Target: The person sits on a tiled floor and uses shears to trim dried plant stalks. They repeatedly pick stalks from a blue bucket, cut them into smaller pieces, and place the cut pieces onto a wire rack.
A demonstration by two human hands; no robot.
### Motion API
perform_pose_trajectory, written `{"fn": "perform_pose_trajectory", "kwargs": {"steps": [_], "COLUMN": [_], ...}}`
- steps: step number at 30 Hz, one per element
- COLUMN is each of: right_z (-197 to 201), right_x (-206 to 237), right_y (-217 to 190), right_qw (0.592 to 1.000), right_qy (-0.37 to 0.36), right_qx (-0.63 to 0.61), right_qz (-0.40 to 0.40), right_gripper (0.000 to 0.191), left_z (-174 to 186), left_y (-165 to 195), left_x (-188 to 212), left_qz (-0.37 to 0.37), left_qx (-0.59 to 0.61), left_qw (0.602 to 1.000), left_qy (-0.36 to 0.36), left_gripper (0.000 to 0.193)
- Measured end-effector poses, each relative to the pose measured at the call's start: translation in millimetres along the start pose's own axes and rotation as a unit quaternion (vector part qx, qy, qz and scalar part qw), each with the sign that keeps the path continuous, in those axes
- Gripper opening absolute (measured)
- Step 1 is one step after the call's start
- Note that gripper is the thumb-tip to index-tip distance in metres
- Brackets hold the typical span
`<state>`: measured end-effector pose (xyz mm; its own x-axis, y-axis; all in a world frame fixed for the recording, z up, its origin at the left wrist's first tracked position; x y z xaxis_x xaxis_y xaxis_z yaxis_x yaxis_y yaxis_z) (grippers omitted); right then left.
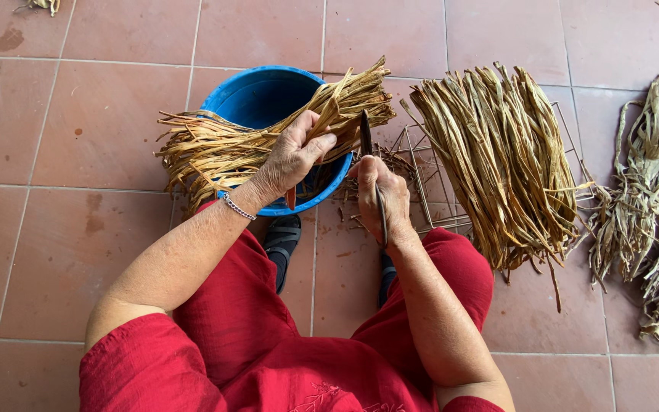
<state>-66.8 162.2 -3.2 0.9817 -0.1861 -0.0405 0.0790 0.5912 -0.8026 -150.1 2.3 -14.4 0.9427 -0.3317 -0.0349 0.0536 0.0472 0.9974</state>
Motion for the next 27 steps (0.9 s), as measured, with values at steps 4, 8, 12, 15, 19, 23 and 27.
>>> {"fn": "perform_pose_trajectory", "kwargs": {"steps": [4,8,12,15,19,23,27], "right_z": [-0.3,0.3,-1.6,-3.2,-1.4,-1.3,-13.9], "right_x": [-2.8,-4.1,-4.8,-6.7,-10.2,-17.4,-25.2], "right_y": [-3.9,-6.6,-1.9,4.5,20.4,35.0,25.6], "right_qw": [0.999,0.999,0.998,0.998,0.998,0.957,0.907], "right_qy": [-0.03,-0.041,-0.057,-0.054,-0.024,0.015,0.008], "right_qx": [-0.003,0.0,0.008,0.027,-0.063,-0.282,-0.417], "right_qz": [0.025,0.034,0.021,0.021,-0.006,-0.061,-0.055], "right_gripper": [0.083,0.082,0.082,0.081,0.079,0.058,0.035], "left_z": [2.0,5.1,9.4,10.8,13.1,10.4,-10.2], "left_y": [10.1,8.0,6.1,9.0,6.7,-3.3,18.6], "left_x": [2.4,2.6,4.0,4.9,4.6,4.2,9.2], "left_qz": [-0.053,-0.032,-0.006,-0.012,-0.004,0.042,-0.076], "left_qx": [0.011,0.006,-0.01,-0.01,-0.011,0.035,0.052], "left_qw": [0.998,0.999,1.0,1.0,1.0,0.998,0.991], "left_qy": [-0.013,-0.018,-0.01,-0.01,-0.008,-0.022,-0.095], "left_gripper": [0.017,0.019,0.017,0.016,0.017,0.028,0.048]}}
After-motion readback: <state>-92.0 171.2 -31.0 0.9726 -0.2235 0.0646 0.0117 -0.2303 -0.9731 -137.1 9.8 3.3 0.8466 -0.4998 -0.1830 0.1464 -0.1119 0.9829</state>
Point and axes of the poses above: each hand's wrist, its own x-axis away from the middle knuckle, its own z-axis out of the back of the hand, y = z × x, the point moved 10 cm from there along -x, towards the middle knuckle, and after that the axes turned 5 degrees about y, right-handed, at the moved point
